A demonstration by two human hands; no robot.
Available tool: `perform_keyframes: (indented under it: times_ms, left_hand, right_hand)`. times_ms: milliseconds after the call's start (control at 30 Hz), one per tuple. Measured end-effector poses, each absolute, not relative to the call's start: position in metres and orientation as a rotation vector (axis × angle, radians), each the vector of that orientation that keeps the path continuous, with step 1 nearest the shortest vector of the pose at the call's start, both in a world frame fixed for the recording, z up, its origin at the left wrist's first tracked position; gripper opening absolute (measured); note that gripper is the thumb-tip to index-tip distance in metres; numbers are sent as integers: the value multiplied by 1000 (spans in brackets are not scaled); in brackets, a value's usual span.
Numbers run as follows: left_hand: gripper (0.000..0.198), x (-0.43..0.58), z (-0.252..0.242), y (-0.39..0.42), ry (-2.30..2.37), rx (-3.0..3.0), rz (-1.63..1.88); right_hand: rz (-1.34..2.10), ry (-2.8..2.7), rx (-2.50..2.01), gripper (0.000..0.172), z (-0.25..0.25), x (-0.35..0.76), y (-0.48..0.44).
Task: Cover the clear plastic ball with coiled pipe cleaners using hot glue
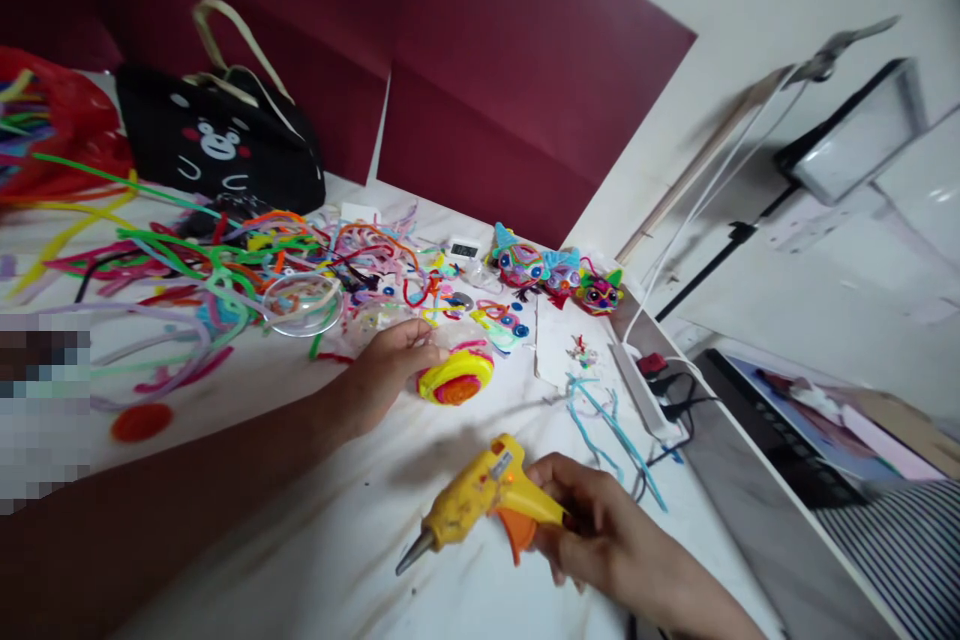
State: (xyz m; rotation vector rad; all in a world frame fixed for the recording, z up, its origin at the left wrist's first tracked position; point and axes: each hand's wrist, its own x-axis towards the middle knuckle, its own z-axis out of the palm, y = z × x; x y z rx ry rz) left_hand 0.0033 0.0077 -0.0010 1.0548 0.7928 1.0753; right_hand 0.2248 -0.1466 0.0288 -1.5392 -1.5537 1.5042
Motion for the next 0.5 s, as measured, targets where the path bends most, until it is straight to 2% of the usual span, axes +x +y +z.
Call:
perform_keyframes:
  times_ms: [200,500]
  left_hand:
    - [29,4,2,6,830,995,1065]
    - [30,5,3,6,815,1037,1050]
  right_hand:
    - [1330,-1461,-1450,37,53,227,-152]
    - [845,-1227,-1337,32,31,229,-135]
